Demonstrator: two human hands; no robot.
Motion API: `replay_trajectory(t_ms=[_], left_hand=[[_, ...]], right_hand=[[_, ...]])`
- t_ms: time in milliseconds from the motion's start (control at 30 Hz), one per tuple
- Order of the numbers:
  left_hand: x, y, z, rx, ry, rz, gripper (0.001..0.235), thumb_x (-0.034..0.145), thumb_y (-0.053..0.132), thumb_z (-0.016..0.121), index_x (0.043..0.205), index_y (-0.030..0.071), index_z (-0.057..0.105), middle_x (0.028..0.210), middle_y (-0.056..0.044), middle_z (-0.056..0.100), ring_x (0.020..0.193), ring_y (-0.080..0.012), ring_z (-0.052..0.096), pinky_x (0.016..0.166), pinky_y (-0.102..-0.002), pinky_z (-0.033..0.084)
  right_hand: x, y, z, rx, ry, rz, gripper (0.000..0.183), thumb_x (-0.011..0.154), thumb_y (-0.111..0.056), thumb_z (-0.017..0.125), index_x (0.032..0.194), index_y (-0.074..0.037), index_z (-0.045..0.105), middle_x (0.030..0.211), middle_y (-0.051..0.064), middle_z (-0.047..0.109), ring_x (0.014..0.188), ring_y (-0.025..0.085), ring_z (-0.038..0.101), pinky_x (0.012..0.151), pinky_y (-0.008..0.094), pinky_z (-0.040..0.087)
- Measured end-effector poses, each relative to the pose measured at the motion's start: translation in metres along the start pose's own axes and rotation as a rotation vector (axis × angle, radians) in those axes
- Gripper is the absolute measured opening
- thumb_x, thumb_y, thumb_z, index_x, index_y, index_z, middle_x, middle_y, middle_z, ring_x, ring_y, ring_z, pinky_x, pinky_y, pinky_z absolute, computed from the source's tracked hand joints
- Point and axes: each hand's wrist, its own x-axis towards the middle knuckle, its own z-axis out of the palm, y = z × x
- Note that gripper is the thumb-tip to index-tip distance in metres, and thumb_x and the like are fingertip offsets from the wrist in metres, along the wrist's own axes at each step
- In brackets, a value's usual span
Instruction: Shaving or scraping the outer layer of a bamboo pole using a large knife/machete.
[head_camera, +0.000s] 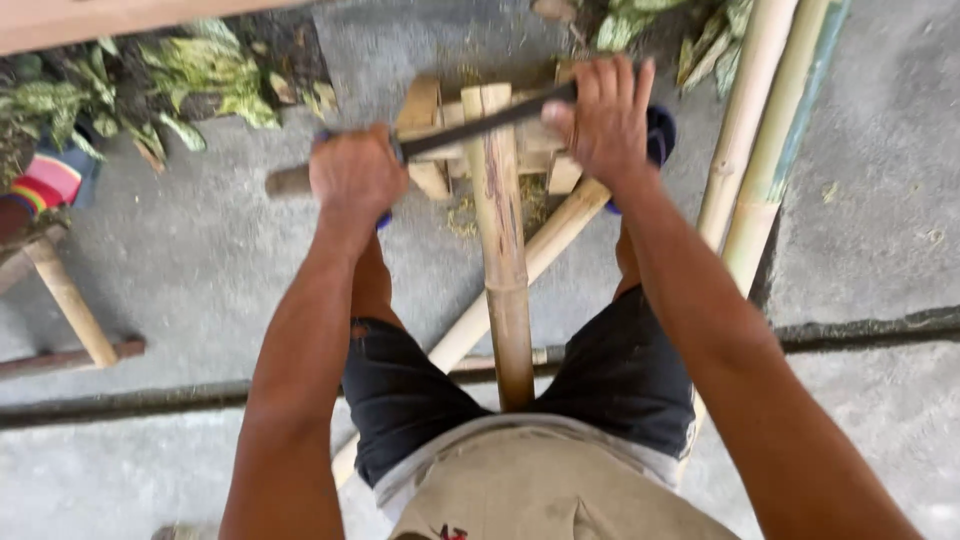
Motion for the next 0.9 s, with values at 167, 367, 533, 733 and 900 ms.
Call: replay_trajectory(t_ms=[167,367,533,733,900], left_hand=[[-0.011,0.006,-0.008,-0.052,-0.064,-0.049,0.028,0.097,0.035,0.065,0.106,0.008,0.070,0.074,-0.010,0.070,0.060,-0.0212,0.065,0.062,-0.042,0.056],[-0.005,0.010,-0.008,0.018,-0.099,-0.014,0.024,0.096,0.031,0.065,0.103,0.008,0.068,0.068,-0.009,0.065,0.054,-0.0204,0.060,0.056,-0.042,0.054],[-0.004,0.008,-0.015,0.021,-0.006,-0.008,0.020,0.099,0.029,0.063,0.097,0.009,0.069,0.067,-0.006,0.066,0.054,-0.0182,0.061,0.064,-0.043,0.052],[-0.049,0.008,0.021,-0.021,-0.081,-0.042,0.027,0.094,0.032,0.064,0.099,0.007,0.070,0.082,-0.014,0.070,0.063,-0.0235,0.068,0.061,-0.041,0.056],[0.012,-0.003,0.010,0.077,0.169,0.049,0.029,0.080,0.034,0.069,0.096,0.009,0.073,0.087,-0.017,0.073,0.073,-0.0281,0.073,0.066,-0.047,0.056]], right_hand=[[0.001,0.013,0.005,0.007,0.076,-0.038,0.082,0.115,-0.070,0.025,0.153,0.001,0.045,0.150,0.026,0.046,0.146,0.045,0.033,0.122,0.066,0.004],[0.008,-0.009,-0.039,0.190,-0.289,0.173,0.093,0.103,-0.080,0.023,0.161,-0.009,0.042,0.143,0.022,0.052,0.149,0.039,0.039,0.132,0.056,0.018],[0.002,0.008,0.011,0.107,0.076,0.002,0.089,0.106,-0.075,0.024,0.153,-0.002,0.045,0.150,0.028,0.044,0.148,0.048,0.030,0.120,0.066,0.002],[-0.008,0.008,0.018,-0.191,0.060,-0.048,0.098,0.101,-0.080,0.020,0.155,-0.001,0.043,0.151,0.027,0.045,0.145,0.045,0.033,0.121,0.065,0.001],[0.007,0.015,0.032,-0.035,0.014,0.013,0.084,0.106,-0.071,0.025,0.148,-0.002,0.047,0.151,0.025,0.045,0.148,0.044,0.031,0.119,0.063,0.001]])
